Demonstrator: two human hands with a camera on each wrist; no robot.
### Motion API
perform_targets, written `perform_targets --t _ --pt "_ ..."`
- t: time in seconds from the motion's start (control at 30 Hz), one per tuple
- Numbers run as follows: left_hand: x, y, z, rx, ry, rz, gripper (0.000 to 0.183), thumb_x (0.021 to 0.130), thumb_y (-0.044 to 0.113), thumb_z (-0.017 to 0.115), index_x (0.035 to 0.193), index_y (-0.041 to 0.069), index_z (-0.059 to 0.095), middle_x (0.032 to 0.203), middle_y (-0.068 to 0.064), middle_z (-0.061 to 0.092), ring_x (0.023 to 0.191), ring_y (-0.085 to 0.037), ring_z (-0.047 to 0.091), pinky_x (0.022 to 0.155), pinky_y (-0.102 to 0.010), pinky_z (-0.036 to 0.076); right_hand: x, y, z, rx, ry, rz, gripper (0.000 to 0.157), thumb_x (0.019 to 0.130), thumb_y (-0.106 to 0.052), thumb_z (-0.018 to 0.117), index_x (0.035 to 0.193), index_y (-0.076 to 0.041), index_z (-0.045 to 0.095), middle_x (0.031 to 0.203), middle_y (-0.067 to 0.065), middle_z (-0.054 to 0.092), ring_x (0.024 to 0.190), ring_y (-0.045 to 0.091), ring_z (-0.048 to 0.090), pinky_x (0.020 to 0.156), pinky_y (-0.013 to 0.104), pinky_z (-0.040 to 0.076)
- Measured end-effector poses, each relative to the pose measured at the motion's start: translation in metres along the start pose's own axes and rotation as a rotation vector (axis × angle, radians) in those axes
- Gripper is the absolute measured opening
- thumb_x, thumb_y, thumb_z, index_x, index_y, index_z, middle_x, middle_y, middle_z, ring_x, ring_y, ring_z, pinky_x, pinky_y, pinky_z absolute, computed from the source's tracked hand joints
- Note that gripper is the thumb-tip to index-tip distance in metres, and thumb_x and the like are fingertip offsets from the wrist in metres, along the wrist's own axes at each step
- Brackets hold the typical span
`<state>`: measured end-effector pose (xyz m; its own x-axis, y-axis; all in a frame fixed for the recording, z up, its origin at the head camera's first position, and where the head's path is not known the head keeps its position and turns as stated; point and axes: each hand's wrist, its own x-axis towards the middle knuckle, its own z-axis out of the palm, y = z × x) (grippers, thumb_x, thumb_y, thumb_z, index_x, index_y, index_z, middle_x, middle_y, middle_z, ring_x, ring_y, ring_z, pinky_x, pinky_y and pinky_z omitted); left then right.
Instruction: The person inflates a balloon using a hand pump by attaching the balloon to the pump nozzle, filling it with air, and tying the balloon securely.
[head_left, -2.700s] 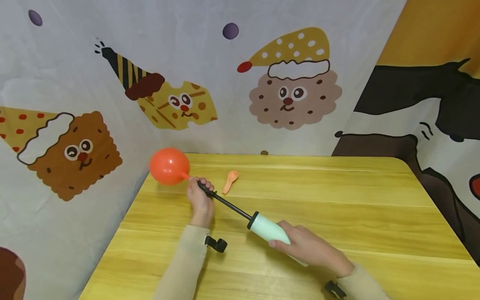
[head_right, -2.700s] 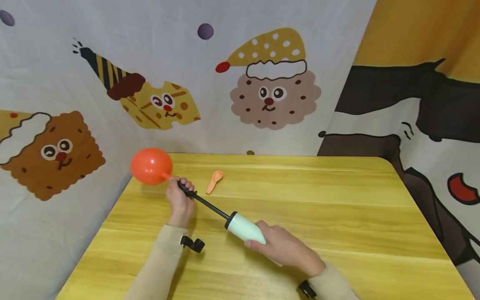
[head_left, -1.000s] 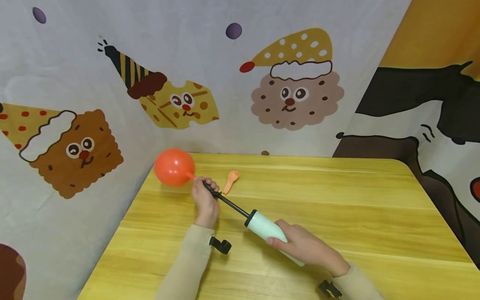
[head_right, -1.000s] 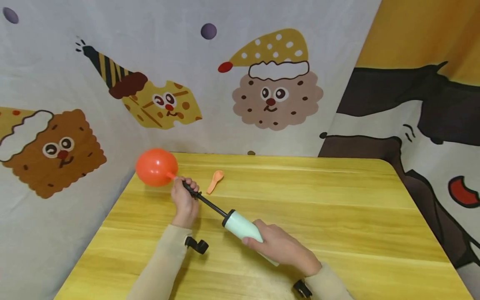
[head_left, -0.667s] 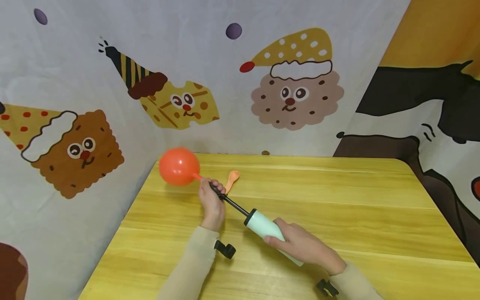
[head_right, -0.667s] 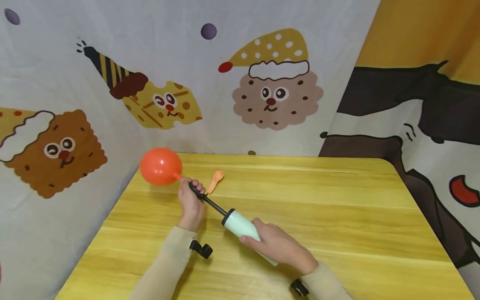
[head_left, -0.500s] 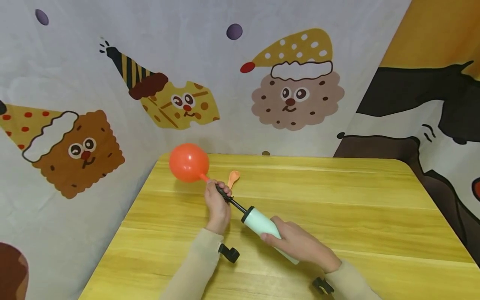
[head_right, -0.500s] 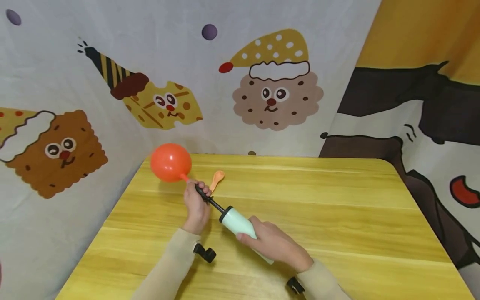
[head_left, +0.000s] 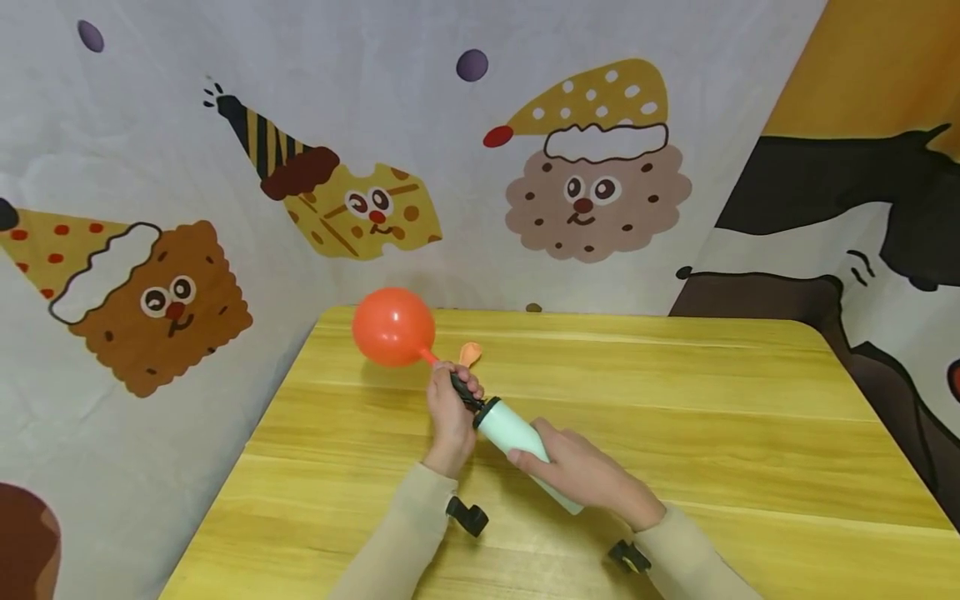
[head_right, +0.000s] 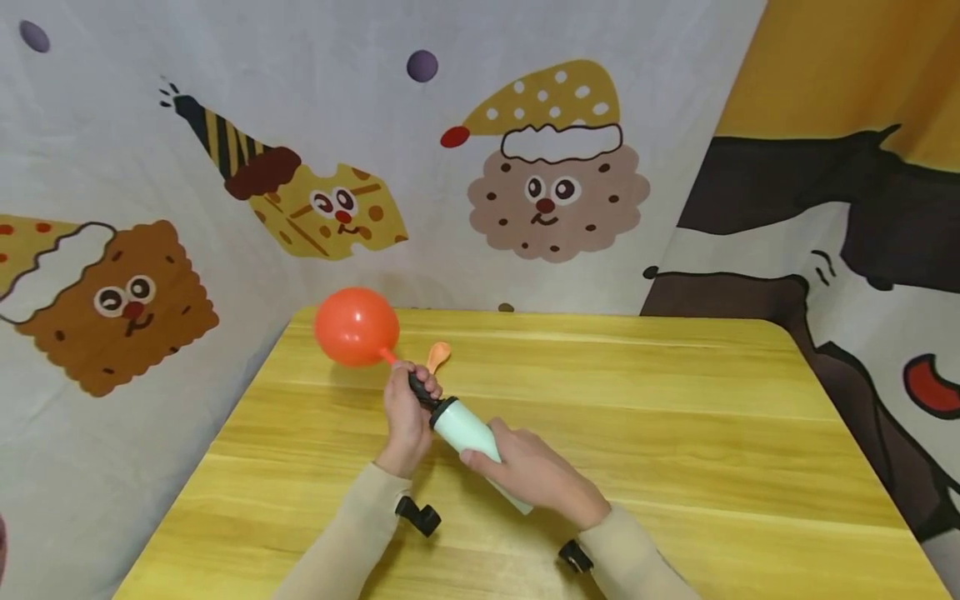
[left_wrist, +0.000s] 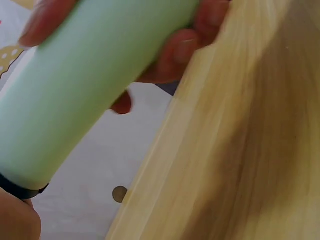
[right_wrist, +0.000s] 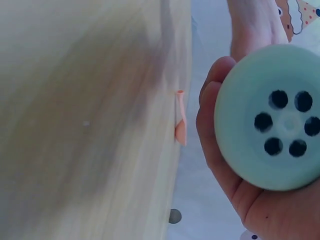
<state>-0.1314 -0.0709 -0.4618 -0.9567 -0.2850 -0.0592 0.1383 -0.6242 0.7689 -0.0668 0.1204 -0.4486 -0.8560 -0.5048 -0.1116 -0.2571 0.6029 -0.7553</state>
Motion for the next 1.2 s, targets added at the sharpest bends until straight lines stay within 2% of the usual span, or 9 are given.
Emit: perform_targets --t 0.2,0.4,0.53,0.63,0.77,0.9,1.0,1.2 --pt "0.009 0.003 -0.003 -0.006 0.002 0.006 0.03 0.115 0.024 0.031 0.091 0.01 0.045 0.075 0.0 0.049 0.06 -0.011 0.047 0.054 -0.022 0.043 -0.009 0.007 0.003 0.044 -0.001 0.037 0.058 0.104 -0.055 0.054 0.129 -0.002 0.055 0.084 -0.001 0.063 0.067 0.013 0.062 0.054 0.032 0.054" --pt "0.031 0.023 -0.021 -0.046 0.095 0.04 0.034 0.115 0.024 0.033 0.087 0.009 0.046 0.072 0.0 0.049 0.057 -0.012 0.047 0.051 -0.022 0.043 -0.031 0.017 -0.006 0.023 -0.043 0.01 0.051 0.105 -0.053 0.054 0.125 -0.006 0.055 0.083 -0.003 0.062 0.065 0.009 0.059 0.053 0.03 0.051" --pt "0.038 0.034 -0.031 -0.052 0.153 0.086 0.034 0.114 0.026 0.035 0.087 0.011 0.046 0.071 0.001 0.048 0.056 -0.011 0.045 0.052 -0.022 0.04 -0.045 0.026 -0.01 0.001 -0.062 0.001 0.046 0.105 -0.051 0.056 0.125 -0.01 0.056 0.085 -0.005 0.062 0.063 0.007 0.058 0.054 0.028 0.051" --pt "0.037 0.035 -0.033 -0.038 0.152 0.084 0.033 0.115 0.027 0.034 0.088 0.011 0.044 0.072 0.001 0.048 0.058 -0.012 0.044 0.053 -0.022 0.04 -0.049 0.03 -0.009 -0.006 -0.073 -0.008 0.046 0.105 -0.051 0.056 0.127 -0.011 0.055 0.085 -0.006 0.062 0.063 0.006 0.058 0.053 0.028 0.051" --pt "0.032 0.029 -0.03 -0.023 0.127 0.056 0.031 0.115 0.026 0.032 0.09 0.011 0.043 0.073 0.0 0.047 0.059 -0.013 0.044 0.055 -0.024 0.04 -0.046 0.029 -0.004 -0.018 -0.071 -0.028 0.047 0.105 -0.053 0.055 0.127 -0.011 0.054 0.084 -0.006 0.061 0.062 0.006 0.058 0.053 0.027 0.051" --pt "0.029 0.023 -0.028 -0.043 0.151 0.06 0.031 0.115 0.025 0.032 0.09 0.011 0.043 0.073 0.0 0.047 0.058 -0.013 0.043 0.053 -0.023 0.038 -0.04 0.026 -0.002 -0.043 -0.055 -0.039 0.048 0.105 -0.054 0.054 0.124 -0.01 0.055 0.083 -0.006 0.059 0.063 0.005 0.057 0.053 0.027 0.05" --pt "0.027 0.019 -0.027 -0.044 0.159 0.061 0.029 0.114 0.022 0.031 0.09 0.011 0.043 0.073 0.0 0.047 0.058 -0.012 0.043 0.052 -0.022 0.038 -0.037 0.024 -0.001 -0.054 -0.038 -0.038 0.047 0.105 -0.053 0.055 0.121 -0.009 0.055 0.081 -0.005 0.058 0.062 0.005 0.055 0.053 0.027 0.049" --pt "0.017 0.008 -0.019 -0.022 0.127 0.039 0.029 0.114 0.018 0.029 0.09 0.009 0.044 0.073 -0.001 0.046 0.058 -0.012 0.044 0.052 -0.022 0.04 -0.028 0.015 0.001 -0.049 -0.023 -0.011 0.05 0.104 -0.057 0.055 0.117 -0.009 0.055 0.077 -0.004 0.057 0.059 0.008 0.054 0.049 0.028 0.048"
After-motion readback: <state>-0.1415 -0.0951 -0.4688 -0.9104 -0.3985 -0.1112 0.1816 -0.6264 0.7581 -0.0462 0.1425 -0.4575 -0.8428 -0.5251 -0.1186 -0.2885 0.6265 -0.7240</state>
